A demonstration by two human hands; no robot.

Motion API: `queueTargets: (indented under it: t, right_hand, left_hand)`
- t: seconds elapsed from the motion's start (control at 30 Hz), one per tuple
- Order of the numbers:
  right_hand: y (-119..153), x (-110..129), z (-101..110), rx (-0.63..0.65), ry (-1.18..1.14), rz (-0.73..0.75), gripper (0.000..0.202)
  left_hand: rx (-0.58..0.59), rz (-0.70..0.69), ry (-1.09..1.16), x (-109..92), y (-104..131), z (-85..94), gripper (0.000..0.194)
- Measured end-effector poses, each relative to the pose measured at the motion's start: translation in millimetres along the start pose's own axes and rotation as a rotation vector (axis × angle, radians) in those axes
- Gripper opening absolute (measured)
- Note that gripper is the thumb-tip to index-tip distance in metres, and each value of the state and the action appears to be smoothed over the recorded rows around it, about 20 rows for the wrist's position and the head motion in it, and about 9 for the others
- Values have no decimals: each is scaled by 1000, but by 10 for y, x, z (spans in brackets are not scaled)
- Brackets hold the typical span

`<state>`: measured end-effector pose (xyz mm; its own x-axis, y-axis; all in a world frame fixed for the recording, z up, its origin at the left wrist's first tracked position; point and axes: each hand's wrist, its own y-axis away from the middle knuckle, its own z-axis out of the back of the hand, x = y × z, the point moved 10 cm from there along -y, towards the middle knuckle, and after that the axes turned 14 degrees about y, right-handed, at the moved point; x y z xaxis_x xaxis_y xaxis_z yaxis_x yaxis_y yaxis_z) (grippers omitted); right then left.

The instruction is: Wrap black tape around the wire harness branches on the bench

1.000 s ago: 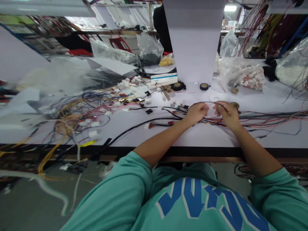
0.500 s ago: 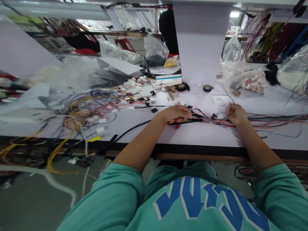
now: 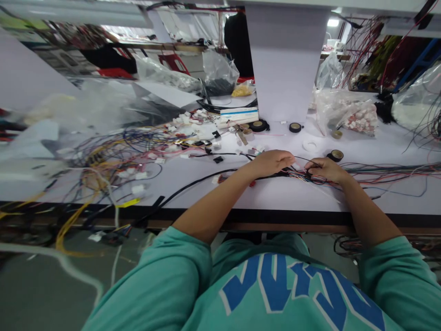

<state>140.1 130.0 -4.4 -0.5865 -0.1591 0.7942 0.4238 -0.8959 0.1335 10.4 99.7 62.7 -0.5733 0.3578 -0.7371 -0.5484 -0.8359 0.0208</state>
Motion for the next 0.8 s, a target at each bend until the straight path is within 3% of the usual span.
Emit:
queueTargets:
  t: [0.17,0.2,0.33,0.4,0.63,0.8]
  right_hand:
    - [-6,-3,79,-43,-93,6,17]
    - [-9,-8,76,-46,-121,4,16]
    - [-32,-85,105,-124,-201,-37,13]
    - [-47,-129,141,-182,-234,-55,12]
    - [-46,-194,273,-317,-510,-81,15]
    - [153,-42,569,-479,-844,45,11]
  left_hand:
    - [-57,95,-108,153,35,135,25]
    - [2,88,-55,154,54,105,22]
    - [419,23,322,48,265,-149,11]
    - [421,19,522,41,333,-89,10]
    - [-305,-118,1267,389,409,625,23]
    - [-748,74,1545,903,678,891,25]
